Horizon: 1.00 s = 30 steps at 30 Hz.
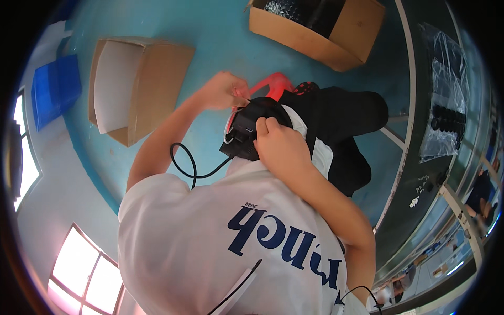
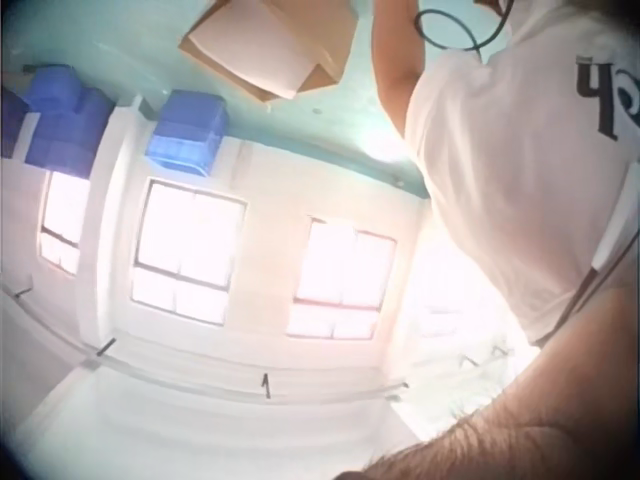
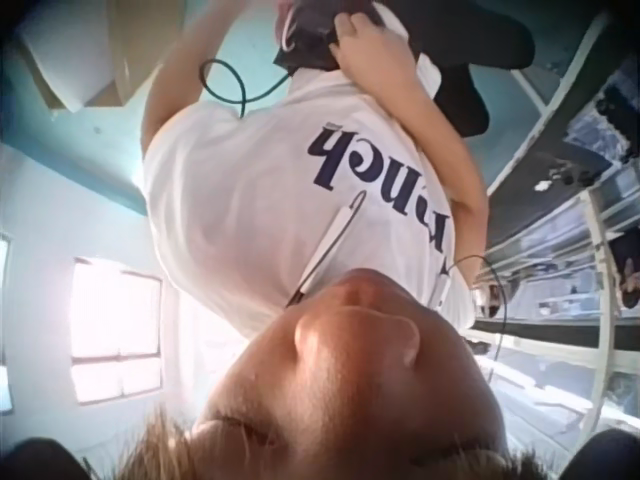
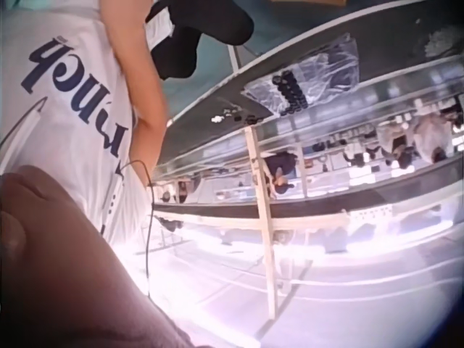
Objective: The recorder is picking up small black electronic components from the workbench and placing them into clear plastic bags.
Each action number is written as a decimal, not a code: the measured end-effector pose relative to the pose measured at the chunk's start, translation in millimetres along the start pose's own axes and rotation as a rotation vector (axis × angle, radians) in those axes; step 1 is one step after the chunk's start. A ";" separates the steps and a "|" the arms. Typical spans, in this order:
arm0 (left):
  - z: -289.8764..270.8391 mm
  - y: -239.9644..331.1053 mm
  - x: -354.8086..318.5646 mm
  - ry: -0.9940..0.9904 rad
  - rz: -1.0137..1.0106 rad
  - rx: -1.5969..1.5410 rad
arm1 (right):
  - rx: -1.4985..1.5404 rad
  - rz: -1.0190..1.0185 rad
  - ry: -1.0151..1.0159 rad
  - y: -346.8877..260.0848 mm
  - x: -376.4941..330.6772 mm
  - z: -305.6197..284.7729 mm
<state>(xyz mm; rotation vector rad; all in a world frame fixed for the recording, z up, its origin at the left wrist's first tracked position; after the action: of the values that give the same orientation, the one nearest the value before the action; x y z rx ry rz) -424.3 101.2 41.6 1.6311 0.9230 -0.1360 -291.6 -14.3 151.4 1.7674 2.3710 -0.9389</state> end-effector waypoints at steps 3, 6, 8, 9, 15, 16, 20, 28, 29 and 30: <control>2.6 0.6 -2.8 -0.003 0.006 -0.005 | 0.020 -0.030 0.000 -1.5 -6.3 7.1; -2.3 9.4 1.1 0.035 0.055 0.101 | 0.018 -0.037 0.067 3.9 -5.3 6.6; -2.1 11.6 -1.6 0.031 0.072 0.132 | -0.105 -0.125 0.129 -0.1 -11.8 3.3; -3.6 13.1 -3.2 0.024 0.081 0.140 | -0.106 -0.114 0.136 0.4 -12.7 1.4; -6.9 26.1 2.8 0.023 0.038 0.074 | -0.014 -0.178 0.252 2.0 -11.8 -23.4; -9.1 31.7 5.1 0.048 0.010 0.178 | 0.011 -0.121 0.222 7.8 -11.2 -20.6; -0.9 2.1 9.5 0.123 0.104 0.251 | -0.124 0.014 0.143 1.2 -5.6 -1.1; -2.5 35.2 -4.0 0.030 -0.051 0.160 | -0.324 0.006 0.031 -15.6 11.6 5.0; -2.9 38.8 -5.7 0.036 -0.045 0.177 | -0.335 -0.005 0.143 -10.0 14.0 9.3; -3.1 40.5 -6.4 0.044 -0.039 0.213 | -0.344 -0.016 0.253 -2.5 17.1 14.5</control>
<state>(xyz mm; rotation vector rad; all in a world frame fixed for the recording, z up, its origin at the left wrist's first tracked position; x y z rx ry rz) -404.6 101.2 77.7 1.8183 1.0015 -0.2332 -304.3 -7.1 134.3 1.8177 2.5010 -0.2911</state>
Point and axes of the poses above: each hand's wrist, its own x-axis towards the middle knuckle, its own z-axis out of the palm, y = z × x, the point moved 6 cm from there along x, towards the middle knuckle, and after that the axes turned 2 degrees about -z, right-handed, at the moved point
